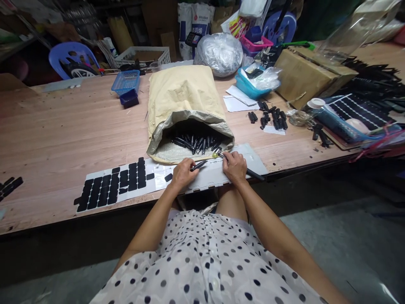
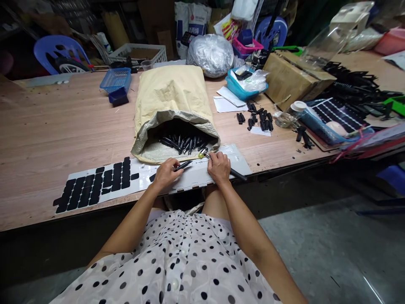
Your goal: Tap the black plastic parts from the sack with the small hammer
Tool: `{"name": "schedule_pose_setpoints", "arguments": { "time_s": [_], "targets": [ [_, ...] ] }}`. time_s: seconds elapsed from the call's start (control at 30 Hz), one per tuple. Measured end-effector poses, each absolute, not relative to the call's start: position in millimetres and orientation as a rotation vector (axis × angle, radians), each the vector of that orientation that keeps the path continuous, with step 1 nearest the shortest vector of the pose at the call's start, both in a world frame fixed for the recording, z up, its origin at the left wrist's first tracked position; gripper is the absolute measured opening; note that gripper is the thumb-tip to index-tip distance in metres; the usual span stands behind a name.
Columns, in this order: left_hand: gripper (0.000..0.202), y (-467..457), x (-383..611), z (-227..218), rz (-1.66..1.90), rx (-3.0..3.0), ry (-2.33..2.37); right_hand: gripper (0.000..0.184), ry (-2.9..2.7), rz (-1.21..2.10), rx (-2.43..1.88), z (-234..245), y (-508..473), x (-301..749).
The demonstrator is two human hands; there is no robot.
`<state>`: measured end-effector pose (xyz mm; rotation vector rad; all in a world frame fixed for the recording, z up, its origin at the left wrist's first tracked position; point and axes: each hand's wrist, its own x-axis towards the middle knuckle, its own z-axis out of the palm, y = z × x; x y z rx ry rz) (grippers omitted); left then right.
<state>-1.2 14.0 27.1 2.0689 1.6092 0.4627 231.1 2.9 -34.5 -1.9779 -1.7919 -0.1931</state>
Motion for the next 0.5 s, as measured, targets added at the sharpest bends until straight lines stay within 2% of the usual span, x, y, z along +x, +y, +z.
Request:
{"name": "schedule_pose_setpoints", "arguments": {
  "time_s": [0.5],
  "targets": [
    [0.010, 18.8, 11.4, -8.7, 0.636, 2.141, 1.393, 0.029, -1.802, -0.112, -1.909, -34.3, 4.6, 243.0]
  ]
}}
